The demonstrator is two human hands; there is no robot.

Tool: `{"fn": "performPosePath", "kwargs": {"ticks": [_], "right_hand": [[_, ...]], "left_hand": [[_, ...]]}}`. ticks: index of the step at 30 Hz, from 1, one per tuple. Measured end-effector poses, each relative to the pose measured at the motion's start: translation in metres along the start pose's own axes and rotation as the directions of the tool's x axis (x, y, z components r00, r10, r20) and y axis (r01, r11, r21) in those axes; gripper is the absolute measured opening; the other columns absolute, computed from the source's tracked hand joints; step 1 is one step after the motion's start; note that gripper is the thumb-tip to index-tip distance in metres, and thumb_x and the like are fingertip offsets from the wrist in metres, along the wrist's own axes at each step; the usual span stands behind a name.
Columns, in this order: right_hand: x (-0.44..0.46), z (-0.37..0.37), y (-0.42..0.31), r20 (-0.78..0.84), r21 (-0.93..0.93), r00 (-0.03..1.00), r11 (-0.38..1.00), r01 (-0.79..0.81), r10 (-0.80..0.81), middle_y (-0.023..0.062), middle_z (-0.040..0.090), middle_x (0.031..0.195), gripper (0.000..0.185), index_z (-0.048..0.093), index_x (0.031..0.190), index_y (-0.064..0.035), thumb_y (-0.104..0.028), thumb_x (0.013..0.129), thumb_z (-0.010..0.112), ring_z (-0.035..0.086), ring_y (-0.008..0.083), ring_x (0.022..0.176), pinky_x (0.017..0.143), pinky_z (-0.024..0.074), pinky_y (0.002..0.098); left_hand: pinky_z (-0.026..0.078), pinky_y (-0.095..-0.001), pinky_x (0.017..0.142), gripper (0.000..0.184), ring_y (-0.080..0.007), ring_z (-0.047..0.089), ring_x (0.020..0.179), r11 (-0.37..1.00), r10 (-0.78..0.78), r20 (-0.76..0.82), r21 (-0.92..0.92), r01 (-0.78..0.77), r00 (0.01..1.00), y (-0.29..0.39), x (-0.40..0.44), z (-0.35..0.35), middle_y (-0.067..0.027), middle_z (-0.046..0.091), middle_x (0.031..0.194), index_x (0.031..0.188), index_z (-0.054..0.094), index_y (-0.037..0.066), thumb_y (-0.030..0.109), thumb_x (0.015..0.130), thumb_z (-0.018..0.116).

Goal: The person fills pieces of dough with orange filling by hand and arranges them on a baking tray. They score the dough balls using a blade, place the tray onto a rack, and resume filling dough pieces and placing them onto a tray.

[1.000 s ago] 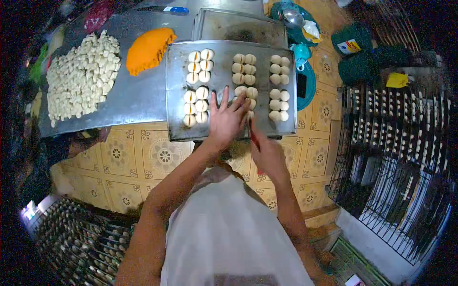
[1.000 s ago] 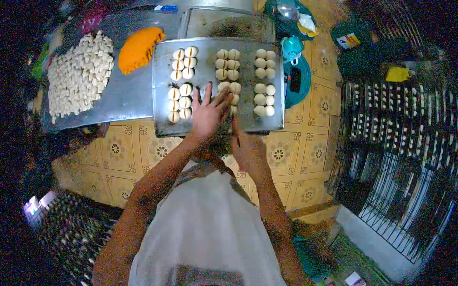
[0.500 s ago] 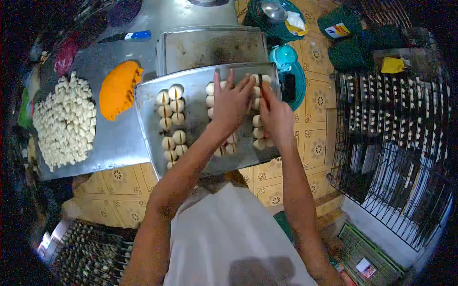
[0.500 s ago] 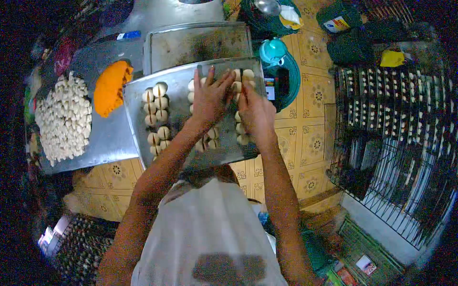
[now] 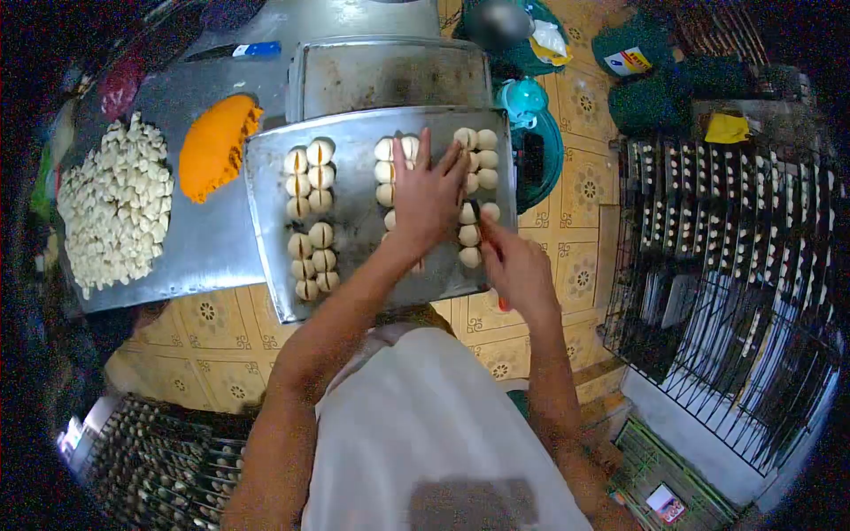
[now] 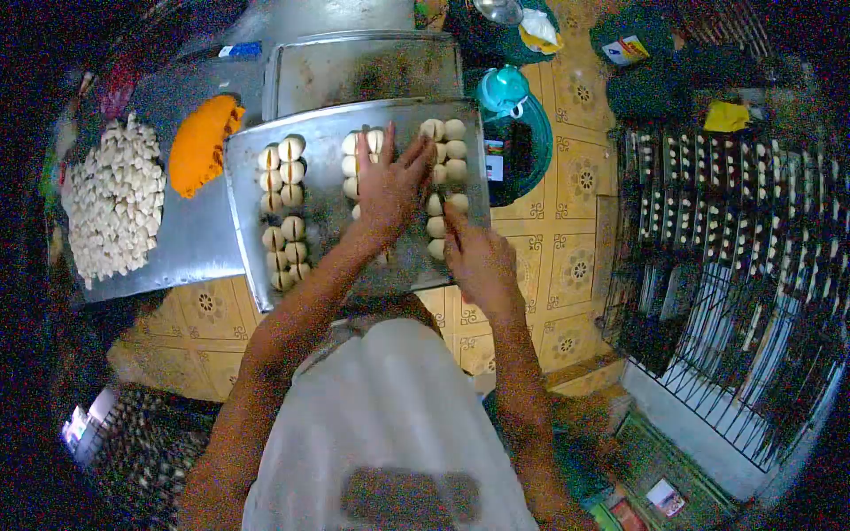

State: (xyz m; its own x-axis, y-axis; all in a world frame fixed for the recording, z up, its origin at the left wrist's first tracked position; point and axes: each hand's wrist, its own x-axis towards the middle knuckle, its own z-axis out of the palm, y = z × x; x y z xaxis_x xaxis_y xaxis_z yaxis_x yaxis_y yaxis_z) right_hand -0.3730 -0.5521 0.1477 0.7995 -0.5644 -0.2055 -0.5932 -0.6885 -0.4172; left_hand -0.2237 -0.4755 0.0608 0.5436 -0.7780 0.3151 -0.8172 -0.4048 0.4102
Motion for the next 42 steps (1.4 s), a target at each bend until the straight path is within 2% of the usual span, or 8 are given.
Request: {"fn": "performPosePath", "kwargs": {"ticks": [6,11,15,17,20,25,28,42], "right_hand": [[-0.023,0.031,0.019,0.048,0.086,0.997,0.994,-0.071,0.067,0.0232,0.07,0.088,0.042,0.056,0.14,-0.0171,-0.024,0.098,0.056,0.069,0.0408,0.075,0.069,0.0545,0.0535],[-0.054,0.03,0.031,0.038,-0.028,0.999,0.999,0.028,-0.027,0.0204,0.072,0.093,0.046,0.055,0.142,-0.0154,-0.025,0.097,0.059,0.07,0.039,0.08,0.075,0.0545,0.0501],[-0.067,0.05,0.036,-0.128,0.17,0.987,0.978,0.118,-0.097,0.0193,0.072,0.092,0.048,0.054,0.143,-0.0168,-0.024,0.097,0.059,0.07,0.0376,0.08,0.076,0.0552,0.0492],[-0.101,0.023,0.02,0.231,-0.06,0.967,0.994,-0.094,0.105,0.0197,0.071,0.092,0.049,0.053,0.144,-0.0181,-0.023,0.096,0.059,0.07,0.0379,0.08,0.075,0.0548,0.0491],[-0.135,-0.001,0.013,0.184,0.022,0.981,0.998,-0.062,0.057,0.02,0.07,0.084,0.048,0.055,0.143,-0.0196,-0.023,0.096,0.06,0.069,0.0385,0.075,0.068,0.0539,0.0495],[-0.053,-0.007,0.02,0.022,0.068,0.985,0.982,-0.174,0.173,0.0232,0.069,0.08,0.047,0.052,0.144,-0.0157,-0.026,0.098,0.057,0.069,0.0402,0.072,0.064,0.0546,0.0519],[0.003,0.01,0.037,-0.191,0.054,0.981,0.999,-0.007,0.017,0.0218,0.069,0.082,0.047,0.056,0.142,-0.0211,-0.023,0.095,0.061,0.068,0.0406,0.075,0.064,0.0534,0.0488],[0.064,-0.005,0.045,0.023,-0.009,0.999,0.999,-0.047,0.048,0.0227,0.069,0.084,0.048,0.053,0.144,-0.0206,-0.024,0.096,0.06,0.068,0.0412,0.076,0.068,0.0534,0.0515]], "left_hand": [[0.016,-0.0734,0.113,0.045,-0.0382,0.038,0.144,1.0,0.002,0.064,0.016,-0.003,0.998,0.034,-0.072,0.003,0.003,0.059,0.143,0.134,0.063,0.022,0.032,0.09,0.065],[0.015,-0.0735,0.113,0.038,-0.0397,0.041,0.141,0.999,-0.035,0.009,0.033,0.035,0.999,0.052,-0.084,-0.004,-0.0019,0.063,0.137,0.126,0.068,0.015,0.03,0.091,0.062],[0.015,-0.0722,0.115,0.046,-0.0356,0.037,0.145,0.997,-0.039,0.061,0.062,0.035,0.997,0.061,-0.119,-0.006,0.0028,0.06,0.142,0.134,0.063,0.021,0.032,0.09,0.065],[0.015,-0.0713,0.115,0.047,-0.0351,0.036,0.146,0.996,-0.046,0.058,0.077,0.041,0.997,0.061,-0.114,-0.007,0.0026,0.059,0.143,0.135,0.063,0.021,0.032,0.089,0.065],[0.015,-0.0705,0.116,0.048,-0.0346,0.036,0.146,0.997,-0.064,0.035,0.052,0.062,0.997,0.06,-0.111,-0.013,0.0024,0.058,0.144,0.136,0.062,0.02,0.032,0.089,0.065],[0.018,-0.0696,0.115,0.045,-0.0357,0.043,0.141,0.999,-0.001,-0.034,-0.04,0.0,0.999,0.036,-0.063,-0.007,-0.0018,0.061,0.139,0.134,0.063,0.016,0.028,0.09,0.065],[0.02,-0.0692,0.115,0.044,-0.0367,0.046,0.138,0.999,-0.006,-0.078,-0.053,0.002,0.997,0.018,-0.008,0.006,-0.0039,0.063,0.136,0.133,0.063,0.015,0.026,0.09,0.065],[0.019,-0.0689,0.115,0.05,-0.0394,0.041,0.142,1.0,0.007,0.051,0.014,-0.008,0.999,0.021,0.031,0.023,-0.0006,0.052,0.149,0.139,0.058,0.02,0.031,0.09,0.065]]}}
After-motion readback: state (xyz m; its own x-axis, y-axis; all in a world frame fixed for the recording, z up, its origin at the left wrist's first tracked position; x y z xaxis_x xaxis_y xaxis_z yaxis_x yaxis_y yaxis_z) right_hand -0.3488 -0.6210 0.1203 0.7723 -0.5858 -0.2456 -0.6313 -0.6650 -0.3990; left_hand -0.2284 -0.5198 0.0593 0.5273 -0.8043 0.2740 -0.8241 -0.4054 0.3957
